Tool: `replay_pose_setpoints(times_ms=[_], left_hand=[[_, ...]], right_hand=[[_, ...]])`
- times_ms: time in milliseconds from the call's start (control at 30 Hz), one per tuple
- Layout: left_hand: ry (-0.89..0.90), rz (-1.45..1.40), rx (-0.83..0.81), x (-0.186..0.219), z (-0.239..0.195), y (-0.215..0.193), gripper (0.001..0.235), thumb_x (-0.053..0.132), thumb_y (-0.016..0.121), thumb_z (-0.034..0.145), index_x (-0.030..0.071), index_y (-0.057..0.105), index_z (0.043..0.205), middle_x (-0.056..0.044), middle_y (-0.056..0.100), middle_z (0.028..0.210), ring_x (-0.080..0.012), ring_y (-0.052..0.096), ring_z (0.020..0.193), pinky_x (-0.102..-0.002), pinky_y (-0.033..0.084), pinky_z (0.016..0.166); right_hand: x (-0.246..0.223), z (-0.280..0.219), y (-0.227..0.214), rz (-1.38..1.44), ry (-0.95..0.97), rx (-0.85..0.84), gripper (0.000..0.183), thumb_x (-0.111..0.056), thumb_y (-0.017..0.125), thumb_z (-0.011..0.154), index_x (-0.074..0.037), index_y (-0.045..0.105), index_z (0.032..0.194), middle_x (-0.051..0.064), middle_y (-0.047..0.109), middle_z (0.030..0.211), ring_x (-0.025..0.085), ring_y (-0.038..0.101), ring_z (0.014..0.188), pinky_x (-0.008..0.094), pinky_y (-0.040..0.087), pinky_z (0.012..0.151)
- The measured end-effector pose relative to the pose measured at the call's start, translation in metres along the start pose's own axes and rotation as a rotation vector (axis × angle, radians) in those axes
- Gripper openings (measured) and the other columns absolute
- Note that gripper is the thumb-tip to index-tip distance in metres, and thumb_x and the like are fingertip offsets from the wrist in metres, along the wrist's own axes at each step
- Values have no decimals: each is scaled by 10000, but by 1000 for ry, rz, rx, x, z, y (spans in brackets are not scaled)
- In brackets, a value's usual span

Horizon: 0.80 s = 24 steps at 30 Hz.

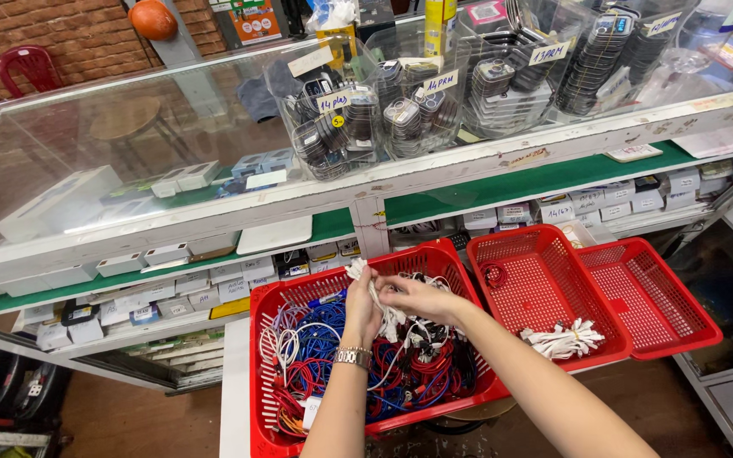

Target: The person sorts tangled cables from a large red basket into smaller red baskets by type. They repeatedly pick up white USB cables, separate them from other colored cables, and place them into a separate basket. The process continues throughout the clip.

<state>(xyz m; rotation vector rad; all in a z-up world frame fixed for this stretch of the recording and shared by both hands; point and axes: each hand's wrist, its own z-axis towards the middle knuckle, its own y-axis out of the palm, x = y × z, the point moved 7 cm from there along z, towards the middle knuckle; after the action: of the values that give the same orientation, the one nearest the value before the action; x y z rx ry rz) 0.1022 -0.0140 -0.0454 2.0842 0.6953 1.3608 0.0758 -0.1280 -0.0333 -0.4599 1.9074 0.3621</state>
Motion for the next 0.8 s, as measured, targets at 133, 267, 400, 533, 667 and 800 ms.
replay_pose_setpoints(times_ms=[133,267,400,533,667,800], left_hand=[[-53,-94,129,-11,15,-16,259,228,456,1056,37,518,893,-34,545,715,-165,569,663,-341,567,713],[41,-162,113,-12,33,-38,293,274,454,1091,54,516,908,21,410,665,-120,396,581,-328,483,649],[94,-80,104,-2,48,-63,305,292,460,1093,64,503,895,36,319,636,-113,295,548,-318,403,583],[64,-14,66,-9,47,-67,291,281,461,1087,60,518,907,37,337,643,-107,307,544,-325,417,591],[14,25,66,-10,32,-71,289,282,457,1088,60,524,915,36,357,651,-104,331,552,-325,435,608],[-52,33,72,-8,21,-62,284,277,457,1082,64,532,911,42,359,643,-91,336,545,-314,430,602]], right_hand=[[14,13,4,-133,-169,-114,601,-248,695,888,5,527,1407,89,713,1283,159,658,1169,309,514,1010],[39,20,-32,-340,-124,84,530,-282,681,912,-90,548,1387,81,689,1283,163,651,1160,327,513,986],[82,12,-66,-800,87,242,329,-309,629,972,-86,755,1178,137,768,1194,249,735,1113,362,544,1026],[109,14,-62,-1096,159,294,285,-227,656,935,-81,738,1166,164,688,1225,328,612,1210,442,489,1048],[98,17,-63,-1212,189,252,259,-227,676,922,-98,753,1133,130,710,1160,300,637,1150,439,520,1006],[55,7,-78,-830,111,116,280,-342,640,979,-149,797,1105,82,798,878,174,732,827,367,558,860]])
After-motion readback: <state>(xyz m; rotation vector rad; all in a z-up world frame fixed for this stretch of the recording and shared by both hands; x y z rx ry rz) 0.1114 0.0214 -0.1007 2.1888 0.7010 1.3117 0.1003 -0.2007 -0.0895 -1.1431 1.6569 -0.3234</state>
